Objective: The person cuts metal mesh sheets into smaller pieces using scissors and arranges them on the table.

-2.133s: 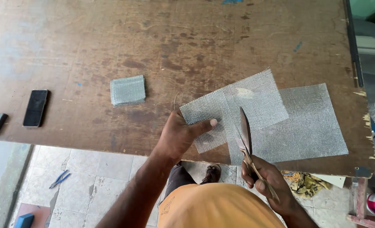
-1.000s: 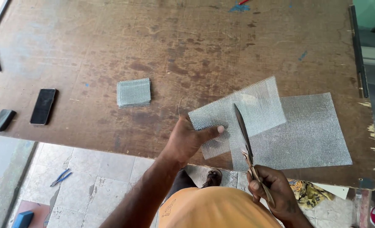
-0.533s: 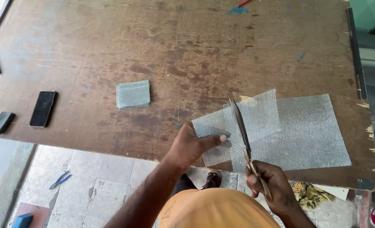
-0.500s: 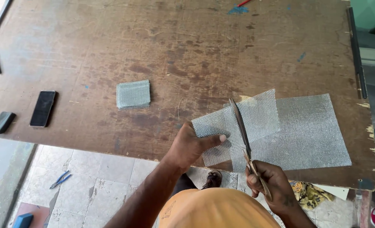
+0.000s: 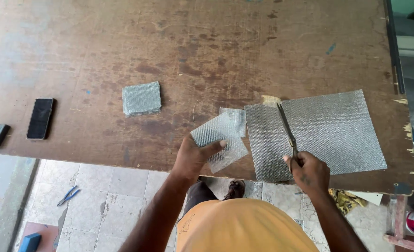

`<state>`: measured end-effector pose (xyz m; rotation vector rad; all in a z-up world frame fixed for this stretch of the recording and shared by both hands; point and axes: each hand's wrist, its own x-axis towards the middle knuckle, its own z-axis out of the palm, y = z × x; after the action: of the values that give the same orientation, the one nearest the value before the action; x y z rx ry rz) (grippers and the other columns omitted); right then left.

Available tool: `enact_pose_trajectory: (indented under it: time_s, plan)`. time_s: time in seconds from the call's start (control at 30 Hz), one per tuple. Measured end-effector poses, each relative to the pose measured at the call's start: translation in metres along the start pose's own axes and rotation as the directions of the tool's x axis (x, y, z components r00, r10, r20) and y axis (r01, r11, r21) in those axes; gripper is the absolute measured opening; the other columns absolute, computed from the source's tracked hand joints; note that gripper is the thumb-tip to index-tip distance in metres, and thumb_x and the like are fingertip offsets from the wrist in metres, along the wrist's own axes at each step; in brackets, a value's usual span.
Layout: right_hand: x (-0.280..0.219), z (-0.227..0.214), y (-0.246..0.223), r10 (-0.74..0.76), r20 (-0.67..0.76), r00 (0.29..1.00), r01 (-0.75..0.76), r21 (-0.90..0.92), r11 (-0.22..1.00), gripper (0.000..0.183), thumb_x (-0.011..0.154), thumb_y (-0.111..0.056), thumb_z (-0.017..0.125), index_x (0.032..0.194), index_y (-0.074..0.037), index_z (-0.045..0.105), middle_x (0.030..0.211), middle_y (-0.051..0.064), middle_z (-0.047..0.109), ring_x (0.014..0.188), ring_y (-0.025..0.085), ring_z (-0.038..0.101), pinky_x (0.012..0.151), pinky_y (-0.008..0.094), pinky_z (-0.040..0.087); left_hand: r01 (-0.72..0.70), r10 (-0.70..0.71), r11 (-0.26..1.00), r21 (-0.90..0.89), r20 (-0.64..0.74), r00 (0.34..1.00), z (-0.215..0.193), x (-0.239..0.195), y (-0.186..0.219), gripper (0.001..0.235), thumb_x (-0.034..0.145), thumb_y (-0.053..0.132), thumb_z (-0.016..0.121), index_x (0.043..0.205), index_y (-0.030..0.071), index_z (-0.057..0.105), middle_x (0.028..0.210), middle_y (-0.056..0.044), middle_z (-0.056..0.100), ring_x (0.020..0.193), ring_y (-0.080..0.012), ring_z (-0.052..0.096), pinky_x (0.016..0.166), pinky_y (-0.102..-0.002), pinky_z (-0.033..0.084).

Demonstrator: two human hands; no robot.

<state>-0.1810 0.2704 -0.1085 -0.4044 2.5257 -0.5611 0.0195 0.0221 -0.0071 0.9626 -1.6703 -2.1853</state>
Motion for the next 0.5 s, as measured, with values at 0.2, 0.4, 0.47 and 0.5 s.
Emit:
enact_pose_trajectory:
  time_s: [0.2, 0.4, 0.47, 0.5]
  plan:
    - [0.048, 0.025, 0.054, -0.093, -0.065, 0.994, 0.057, -0.422, 0.905, 0.040, 0.087, -0.045, 0.073, 0.110, -0.013, 0.074, 0.105, 0.008, 0.076, 0.095, 0.027, 0.071, 0.087, 0.046, 0.053, 0.038, -0.045, 0.988, -0.151, -0.040, 0.998, -0.023, -0.001, -0.036, 0.035, 0.082, 0.015, 0.082, 0.110, -0.002, 0.070, 0.099, -0.013, 0.076, 0.091, -0.0222, 0.073, 0.080, -0.039, 0.061]
    - [0.058, 0.063, -0.029, -0.695, -0.038, 0.718, 0.676, -0.198, 0.709, 0.077, 0.074, -0.046, 0.084, 0.139, -0.013, 0.058, 0.147, 0.010, 0.055, 0.135, 0.032, 0.054, 0.110, 0.050, 0.050, 0.088, -0.100, 0.984, -0.156, -0.075, 0.992, -0.023, -0.003, -0.050, 0.035, 0.083, 0.013, 0.082, 0.111, -0.005, 0.071, 0.100, -0.014, 0.077, 0.090, -0.0226, 0.074, 0.078, -0.038, 0.062]
    - [0.061, 0.062, -0.086, -0.693, 0.082, 0.716, 0.681, -0.300, 0.668, 0.089, 0.071, -0.048, 0.086, 0.146, -0.016, 0.050, 0.156, 0.015, 0.042, 0.140, 0.035, 0.043, 0.110, 0.056, 0.042, 0.074, -0.083, 0.979, -0.188, -0.044, 0.996, -0.018, -0.005, -0.047, 0.036, 0.082, 0.012, 0.081, 0.113, -0.004, 0.070, 0.101, -0.013, 0.077, 0.091, -0.0218, 0.074, 0.079, -0.037, 0.061]
    - [0.062, 0.063, -0.115, -0.669, 0.204, 0.715, 0.685, -0.396, 0.611, 0.102, 0.068, -0.050, 0.089, 0.153, -0.020, 0.043, 0.165, 0.018, 0.028, 0.145, 0.038, 0.031, 0.110, 0.061, 0.033, 0.065, -0.070, 0.973, -0.224, -0.014, 0.997, -0.016, -0.007, -0.046, 0.037, 0.082, 0.010, 0.080, 0.115, -0.003, 0.070, 0.103, -0.013, 0.077, 0.093, -0.0209, 0.074, 0.079, -0.036, 0.061]
